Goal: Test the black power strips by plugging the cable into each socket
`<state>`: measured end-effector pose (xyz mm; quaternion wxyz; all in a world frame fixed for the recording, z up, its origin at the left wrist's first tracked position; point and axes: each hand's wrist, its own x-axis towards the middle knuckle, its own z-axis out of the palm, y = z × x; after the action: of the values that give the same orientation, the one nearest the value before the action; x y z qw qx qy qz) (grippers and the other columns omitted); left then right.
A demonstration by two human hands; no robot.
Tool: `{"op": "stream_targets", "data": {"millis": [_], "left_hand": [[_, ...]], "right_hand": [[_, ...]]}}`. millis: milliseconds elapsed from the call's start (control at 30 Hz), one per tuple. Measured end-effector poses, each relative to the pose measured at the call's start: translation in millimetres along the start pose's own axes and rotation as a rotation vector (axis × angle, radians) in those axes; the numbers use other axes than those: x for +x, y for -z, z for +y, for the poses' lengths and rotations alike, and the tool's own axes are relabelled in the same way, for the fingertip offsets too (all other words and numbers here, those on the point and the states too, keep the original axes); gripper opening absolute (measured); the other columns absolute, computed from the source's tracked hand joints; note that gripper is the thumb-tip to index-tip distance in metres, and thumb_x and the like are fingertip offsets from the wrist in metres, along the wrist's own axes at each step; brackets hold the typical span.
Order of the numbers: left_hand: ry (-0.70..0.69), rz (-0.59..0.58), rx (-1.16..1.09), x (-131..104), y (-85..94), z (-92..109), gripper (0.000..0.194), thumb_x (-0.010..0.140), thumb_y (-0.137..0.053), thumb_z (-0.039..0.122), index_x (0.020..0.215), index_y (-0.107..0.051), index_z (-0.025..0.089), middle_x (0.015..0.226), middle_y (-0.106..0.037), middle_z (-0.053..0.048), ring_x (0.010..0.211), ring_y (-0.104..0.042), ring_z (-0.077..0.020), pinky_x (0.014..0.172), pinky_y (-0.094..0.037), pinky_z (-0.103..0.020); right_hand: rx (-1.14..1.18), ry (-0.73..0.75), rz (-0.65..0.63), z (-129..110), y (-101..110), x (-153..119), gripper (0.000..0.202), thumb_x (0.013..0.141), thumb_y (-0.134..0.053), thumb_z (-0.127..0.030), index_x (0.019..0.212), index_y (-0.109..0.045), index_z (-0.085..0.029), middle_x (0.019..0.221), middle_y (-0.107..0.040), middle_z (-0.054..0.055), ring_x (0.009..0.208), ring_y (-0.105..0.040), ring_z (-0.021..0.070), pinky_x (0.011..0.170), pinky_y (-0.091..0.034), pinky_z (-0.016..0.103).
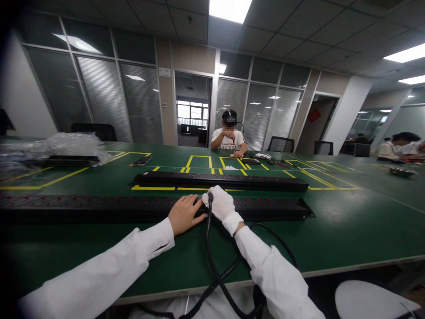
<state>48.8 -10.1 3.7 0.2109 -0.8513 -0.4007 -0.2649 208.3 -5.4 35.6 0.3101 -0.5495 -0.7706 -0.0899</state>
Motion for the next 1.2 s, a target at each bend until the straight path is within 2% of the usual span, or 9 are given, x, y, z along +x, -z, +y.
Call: {"op": "stream_targets", "data": {"millis": [200, 367, 500, 1000, 1200], "left_hand": [[-0.002, -0.019, 0.030, -0.1, 0.3, 0.1, 0.045, 0.079, -0.044, 0.050, 0.109, -0.050, 0.017, 0.098, -0.055, -0.012, 0.097, -0.049, -0.0263, 0.078, -0.039, -0.038], [-0.005, -0.002, 0.013, -0.1, -0.3, -0.6, 0.041, 0.078, -0.046, 0.049, 0.105, -0.052, 0.018, 0.098, -0.056, -0.011, 0.097, -0.049, -0.0264, 0.078, -0.039, -0.039], [-0.002, 0.004, -0.004, -0.3, -0.8, -0.7, 0.040, 0.078, -0.046, 0.048, 0.104, -0.052, 0.018, 0.098, -0.056, -0.011, 0.097, -0.049, -0.0264, 0.078, -0.039, -0.039], [-0.002, 0.006, -0.003, -0.3, -0.4, -0.6, 0.043, 0.078, -0.046, 0.050, 0.106, -0.051, 0.018, 0.098, -0.056, -0.011, 0.097, -0.049, -0.0264, 0.078, -0.038, -0.038], [0.000, 0.003, -0.006, -0.4, -1.6, -1.0, 0.040, 0.078, -0.046, 0.049, 0.104, -0.052, 0.019, 0.098, -0.056, -0.011, 0.096, -0.049, -0.0260, 0.078, -0.038, -0.039]], "right_hand": [[-0.003, 0.000, 0.004, 2.8, -4.1, 0.1, 0.024, 0.084, -0.039, -0.040, 0.079, -0.055, -0.023, 0.079, -0.055, -0.001, 0.069, -0.051, 0.0102, 0.061, -0.034, 0.020], [-0.005, 0.083, 0.073, -1.0, -0.5, -3.1, 0.025, 0.085, -0.038, -0.038, 0.080, -0.055, -0.021, 0.079, -0.057, 0.001, 0.073, -0.052, 0.0109, 0.066, -0.035, 0.019], [0.000, 0.114, 0.073, -3.4, 2.9, -4.4, 0.026, 0.085, -0.038, -0.039, 0.080, -0.056, -0.021, 0.079, -0.058, 0.002, 0.073, -0.053, 0.0109, 0.066, -0.035, 0.019], [0.037, -0.041, -0.065, 1.7, 1.2, 4.0, 0.023, 0.081, -0.042, -0.043, 0.081, -0.056, -0.025, 0.076, -0.060, -0.002, 0.065, -0.053, 0.0107, 0.057, -0.034, 0.020], [0.036, 0.006, 0.023, 1.0, -0.3, -0.7, 0.022, 0.082, -0.042, -0.040, 0.083, -0.056, -0.023, 0.074, -0.059, -0.001, 0.064, -0.053, 0.0100, 0.059, -0.035, 0.020]]}}
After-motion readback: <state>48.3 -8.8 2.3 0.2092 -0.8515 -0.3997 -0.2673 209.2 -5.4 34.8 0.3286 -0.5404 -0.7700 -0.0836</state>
